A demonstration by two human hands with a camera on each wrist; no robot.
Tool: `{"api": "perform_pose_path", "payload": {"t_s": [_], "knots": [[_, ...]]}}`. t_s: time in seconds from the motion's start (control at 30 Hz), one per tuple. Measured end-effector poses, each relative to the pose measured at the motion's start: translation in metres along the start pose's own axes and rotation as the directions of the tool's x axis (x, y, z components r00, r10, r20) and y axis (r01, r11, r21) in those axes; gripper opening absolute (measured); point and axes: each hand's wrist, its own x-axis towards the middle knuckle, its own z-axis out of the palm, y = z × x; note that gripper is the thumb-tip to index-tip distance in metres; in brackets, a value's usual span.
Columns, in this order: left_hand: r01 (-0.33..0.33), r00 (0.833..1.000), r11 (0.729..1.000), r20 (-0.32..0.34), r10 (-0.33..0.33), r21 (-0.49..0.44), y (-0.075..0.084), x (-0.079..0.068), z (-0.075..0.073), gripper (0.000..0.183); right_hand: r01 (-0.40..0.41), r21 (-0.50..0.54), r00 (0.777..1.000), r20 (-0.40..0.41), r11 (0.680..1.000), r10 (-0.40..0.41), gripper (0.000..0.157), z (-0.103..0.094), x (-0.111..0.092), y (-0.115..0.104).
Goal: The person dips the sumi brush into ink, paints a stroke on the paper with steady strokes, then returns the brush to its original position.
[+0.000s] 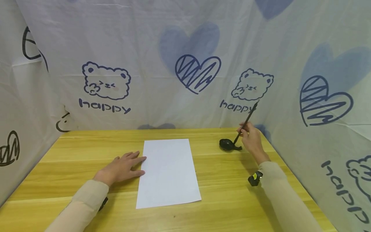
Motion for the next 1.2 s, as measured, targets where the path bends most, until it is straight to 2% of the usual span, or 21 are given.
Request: {"api": "perform_pose_path", "payload": {"t_s": [0.27,0.5,0.87,1.2], "knots": [[-0.001,1.0,1.0,-0.001,0.001,-0.002,-0.001,0.0,0.001,0.073,0.061,-0.039,0.998,-0.02,0.997,-0.062,0.023,0.0,0.001,0.001],[-0.005,1.0,1.0,-0.004,0.005,0.003,-0.002,0.001,0.002,0.073,0.037,-0.014,0.999,-0.024,0.999,-0.037,0.022,0.001,0.003,-0.006],[0.005,1.0,1.0,-0.001,-0.005,-0.007,-0.002,0.002,0.002,0.08,0.024,0.164,0.998,0.053,0.986,-0.033,0.023,0.01,0.006,-0.041],[0.011,1.0,1.0,0.009,-0.011,-0.002,-0.002,0.002,0.003,0.079,0.04,0.235,0.992,0.109,0.971,-0.067,0.024,0.025,0.003,-0.073]]}}
